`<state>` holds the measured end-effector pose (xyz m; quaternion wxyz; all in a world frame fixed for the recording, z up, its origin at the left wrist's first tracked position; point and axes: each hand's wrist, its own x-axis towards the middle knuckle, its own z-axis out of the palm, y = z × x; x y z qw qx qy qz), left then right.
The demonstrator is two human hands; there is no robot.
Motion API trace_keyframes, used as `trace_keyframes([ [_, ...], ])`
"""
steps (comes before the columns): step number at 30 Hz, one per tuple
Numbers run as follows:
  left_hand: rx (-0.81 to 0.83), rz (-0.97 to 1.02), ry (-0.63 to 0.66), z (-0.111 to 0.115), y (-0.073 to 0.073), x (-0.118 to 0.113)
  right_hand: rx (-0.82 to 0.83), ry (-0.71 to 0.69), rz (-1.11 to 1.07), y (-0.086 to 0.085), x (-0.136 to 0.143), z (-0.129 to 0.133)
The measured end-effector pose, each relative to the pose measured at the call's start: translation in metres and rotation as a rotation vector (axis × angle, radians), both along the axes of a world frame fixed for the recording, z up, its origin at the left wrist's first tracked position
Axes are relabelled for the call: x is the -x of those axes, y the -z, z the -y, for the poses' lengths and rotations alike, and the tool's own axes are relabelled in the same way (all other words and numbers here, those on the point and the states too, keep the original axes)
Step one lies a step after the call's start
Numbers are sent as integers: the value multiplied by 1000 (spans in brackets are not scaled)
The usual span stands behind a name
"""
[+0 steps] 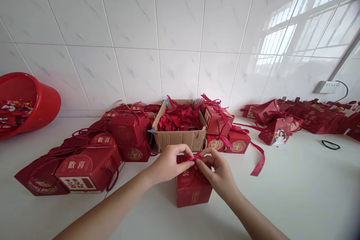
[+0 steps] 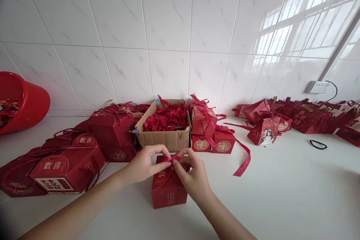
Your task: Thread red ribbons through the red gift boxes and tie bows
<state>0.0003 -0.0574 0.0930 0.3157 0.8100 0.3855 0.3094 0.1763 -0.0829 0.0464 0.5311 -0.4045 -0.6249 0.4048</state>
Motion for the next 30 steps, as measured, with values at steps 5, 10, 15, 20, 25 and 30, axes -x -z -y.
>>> trace_keyframes([
  [5,-22,-12,14,0,1,1,26,47,-3,0,0,0],
  [10,-61,-31,46,0,2,1,-15,64,58,1,-1,0],
  [15,-136,-60,18,-3,7,4,-144,71,207,3,-3,1],
  [20,-237,-93,-1,-8,12,6,-139,28,189,5,-6,0],
  [25,-310,-79,-1,-8,15,2,26,-68,132,3,-3,0],
  [30,-301,-49,-47,-4,17,-3,38,-149,146,5,0,2],
])
